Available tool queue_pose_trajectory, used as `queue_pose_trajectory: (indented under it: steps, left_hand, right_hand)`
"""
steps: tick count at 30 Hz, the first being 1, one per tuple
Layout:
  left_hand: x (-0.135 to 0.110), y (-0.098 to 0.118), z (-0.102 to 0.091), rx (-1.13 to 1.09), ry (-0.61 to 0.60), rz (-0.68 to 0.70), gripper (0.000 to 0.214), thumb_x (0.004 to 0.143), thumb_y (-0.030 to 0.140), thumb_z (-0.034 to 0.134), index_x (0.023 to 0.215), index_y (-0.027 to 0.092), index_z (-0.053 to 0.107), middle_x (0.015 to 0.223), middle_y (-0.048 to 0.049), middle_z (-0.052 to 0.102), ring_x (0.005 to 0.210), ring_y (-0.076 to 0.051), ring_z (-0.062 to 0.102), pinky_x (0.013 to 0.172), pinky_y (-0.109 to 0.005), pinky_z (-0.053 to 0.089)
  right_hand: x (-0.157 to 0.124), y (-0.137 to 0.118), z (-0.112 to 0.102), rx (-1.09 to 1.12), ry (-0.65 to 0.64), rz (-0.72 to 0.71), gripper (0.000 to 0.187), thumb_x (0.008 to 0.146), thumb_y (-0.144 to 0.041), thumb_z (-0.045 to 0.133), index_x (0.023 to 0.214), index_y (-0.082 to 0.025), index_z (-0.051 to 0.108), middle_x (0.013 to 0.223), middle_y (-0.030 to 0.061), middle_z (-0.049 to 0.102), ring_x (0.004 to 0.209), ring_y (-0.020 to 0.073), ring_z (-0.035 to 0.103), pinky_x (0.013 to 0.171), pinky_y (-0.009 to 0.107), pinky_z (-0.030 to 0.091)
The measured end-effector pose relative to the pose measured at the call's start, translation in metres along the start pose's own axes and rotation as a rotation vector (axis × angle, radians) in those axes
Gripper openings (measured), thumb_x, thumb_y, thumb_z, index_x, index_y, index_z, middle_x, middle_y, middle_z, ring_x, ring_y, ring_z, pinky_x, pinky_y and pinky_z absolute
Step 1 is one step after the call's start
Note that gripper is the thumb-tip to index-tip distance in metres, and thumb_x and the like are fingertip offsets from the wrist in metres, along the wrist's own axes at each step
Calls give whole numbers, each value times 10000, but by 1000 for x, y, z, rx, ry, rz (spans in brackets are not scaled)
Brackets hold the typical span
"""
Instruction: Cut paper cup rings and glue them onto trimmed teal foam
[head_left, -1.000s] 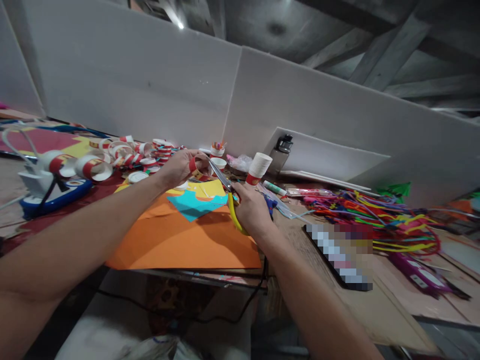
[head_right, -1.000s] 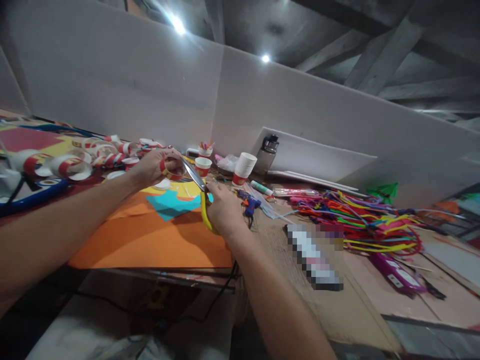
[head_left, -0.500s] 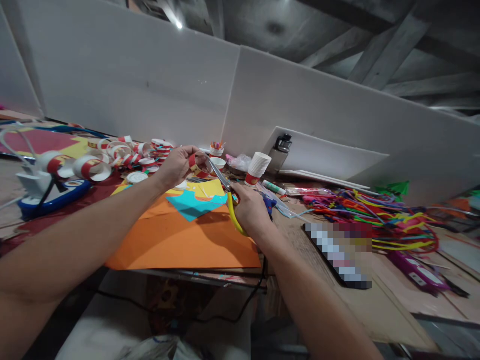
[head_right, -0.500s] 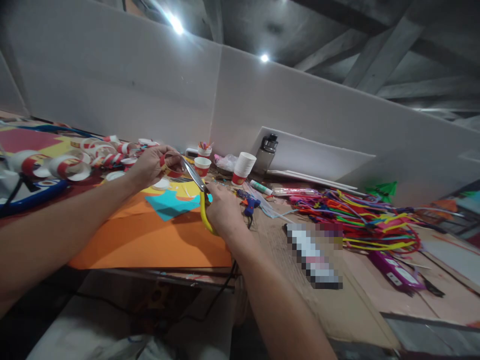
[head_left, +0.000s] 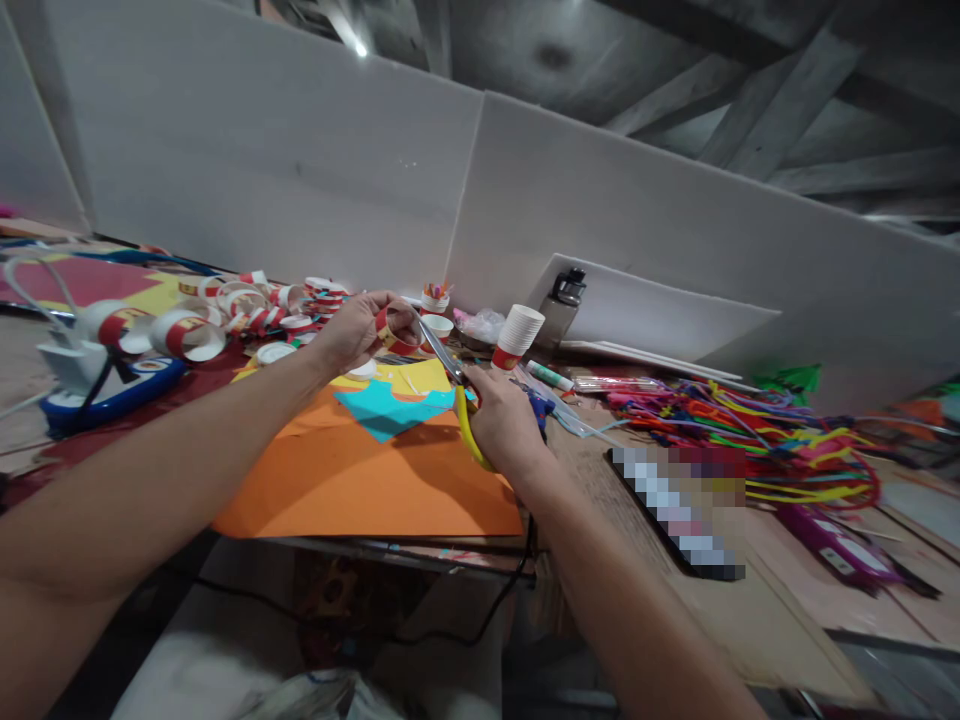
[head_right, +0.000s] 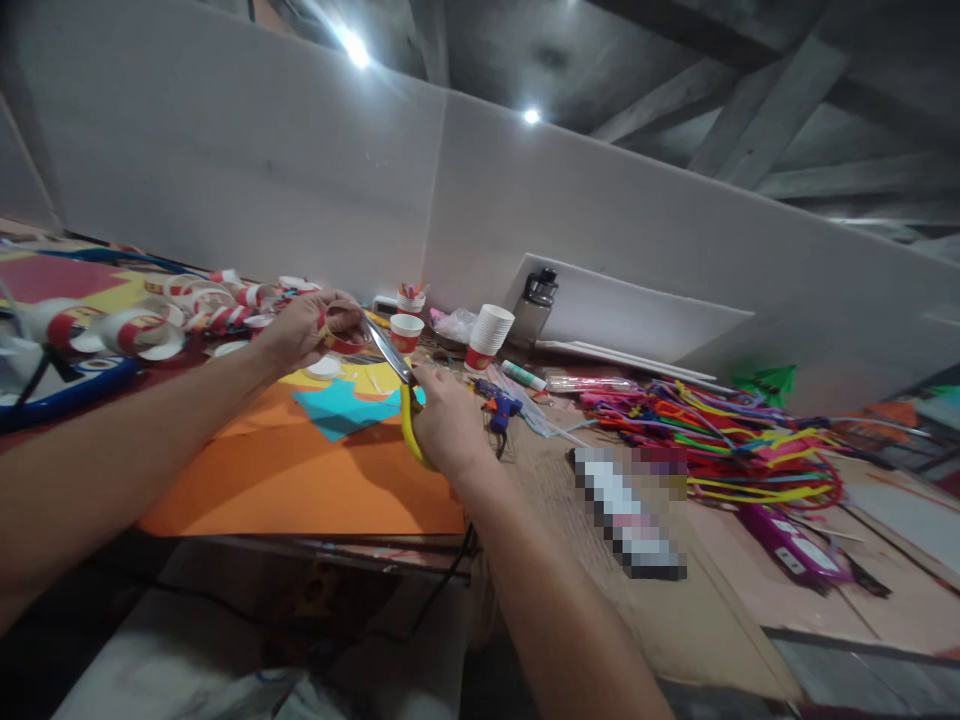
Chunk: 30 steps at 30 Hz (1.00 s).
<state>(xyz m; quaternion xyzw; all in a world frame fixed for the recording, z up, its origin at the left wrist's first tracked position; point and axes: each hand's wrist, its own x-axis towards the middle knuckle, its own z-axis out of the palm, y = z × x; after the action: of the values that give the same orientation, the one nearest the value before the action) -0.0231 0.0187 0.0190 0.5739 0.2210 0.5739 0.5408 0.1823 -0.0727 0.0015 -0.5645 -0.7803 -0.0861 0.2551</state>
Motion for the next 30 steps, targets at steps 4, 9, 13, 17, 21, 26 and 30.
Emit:
queue_pose_trajectory:
  steps: [4, 9, 13, 17, 21, 26, 30]
  left_hand:
    - [-1, -3, 1, -2, -37, -35, 124, 729, 151, 703, 736, 106, 587, 586, -13, 631, 491, -116, 615, 516, -220, 509]
    - [-2, -4, 1, -12, -60, -51, 165, 705, 147, 728, 759, 112, 576, 602, -2, 628, 490, -105, 603, 513, -209, 496]
    - [-3, -2, 1, -13, -71, -61, 151, 715, 137, 717, 768, 115, 577, 609, 2, 625, 512, -102, 608, 528, -202, 491]
    - [-3, -1, 1, 5, -83, -56, 137, 721, 156, 717, 723, 117, 585, 588, -9, 620, 493, -100, 592, 505, -198, 473]
    - [0, -5, -4, 43, -103, -37, 149, 712, 184, 740, 693, 111, 611, 623, -22, 626, 502, -92, 589, 511, -199, 472]
    - [0, -2, -4, 54, -22, 12, 200, 701, 242, 774, 779, 119, 637, 675, -29, 653, 565, -111, 625, 576, -227, 506]
    - [-3, 6, 5, 56, 63, 66, 230, 718, 286, 769, 716, 121, 609, 639, -21, 643, 560, -101, 615, 598, -229, 504]
  right_hand:
    - [0, -1, -2, -75, -3, 26, 326, 869, -250, 510, 1176, -249, 621, 1042, 79, 648, 866, 237, 622, 695, 299, 433]
    - [1, 1, -1, -58, -13, 4, 348, 864, -209, 506, 1193, -247, 615, 1064, 75, 650, 908, 230, 612, 749, 294, 424]
    - [1, 1, -1, -39, -9, -12, 343, 866, -201, 507, 1188, -232, 623, 1068, 79, 661, 921, 231, 609, 765, 296, 424]
    - [1, 1, -1, -25, -2, -27, 310, 875, -195, 502, 1151, -204, 640, 1052, 89, 677, 917, 230, 612, 765, 295, 426]
    - [2, 1, -2, -16, -7, -37, 315, 869, -174, 503, 1150, -201, 641, 1047, 93, 688, 921, 228, 616, 763, 293, 426]
    - [3, 3, -2, -20, 10, -24, 313, 870, -171, 487, 1134, -206, 652, 1039, 91, 689, 893, 225, 612, 743, 293, 412]
    - [2, 6, -2, -25, 30, -27, 311, 870, -178, 476, 1115, -218, 663, 1002, 79, 679, 854, 220, 597, 720, 293, 397]
